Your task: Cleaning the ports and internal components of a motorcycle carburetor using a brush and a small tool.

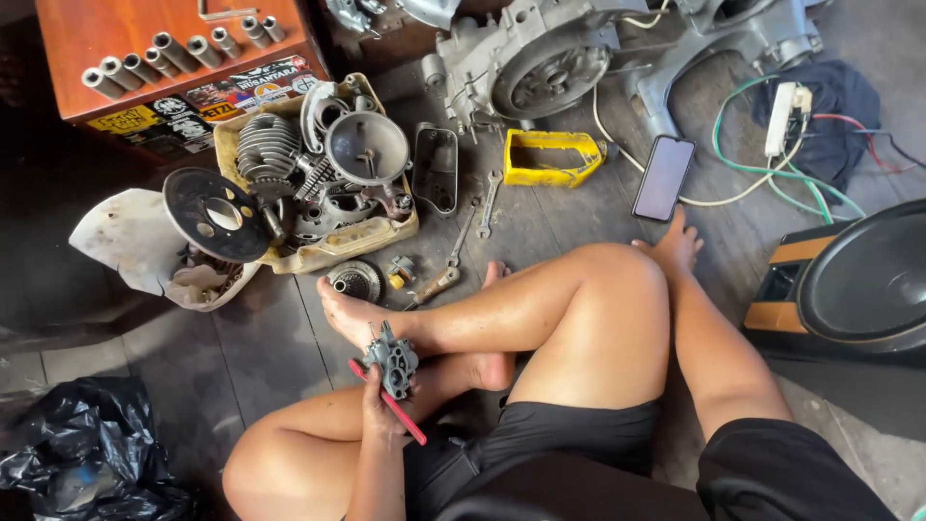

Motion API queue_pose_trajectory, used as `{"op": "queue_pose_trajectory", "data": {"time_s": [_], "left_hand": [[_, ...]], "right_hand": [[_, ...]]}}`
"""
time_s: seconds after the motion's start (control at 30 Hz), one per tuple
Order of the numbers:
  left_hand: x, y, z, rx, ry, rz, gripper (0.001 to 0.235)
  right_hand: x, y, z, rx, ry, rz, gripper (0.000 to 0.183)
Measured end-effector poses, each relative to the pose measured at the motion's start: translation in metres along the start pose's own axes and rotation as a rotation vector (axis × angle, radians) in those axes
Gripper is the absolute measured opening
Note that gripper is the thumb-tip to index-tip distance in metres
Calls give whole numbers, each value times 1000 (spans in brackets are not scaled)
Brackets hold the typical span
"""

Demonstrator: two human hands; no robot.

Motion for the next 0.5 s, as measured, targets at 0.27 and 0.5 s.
{"op": "queue_pose_trajectory", "data": {"time_s": [0.27, 0.5], "left_hand": [[1, 2, 3, -2, 29, -4, 68], [-2, -4, -3, 78, -3, -43, 68]], "right_hand": [[3, -3, -3, -30, 3, 9, 102], [8, -11, -9, -10, -4, 17, 100]]}}
Point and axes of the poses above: each hand's wrist, its own x-axis towards the middle knuckle, its own z-axis out of the back of the hand, y = z × x, the point moved 5 cm from there along x, towards the middle knuckle, and after that the axes turned 13 degrees about x, right-handed, at the moved point
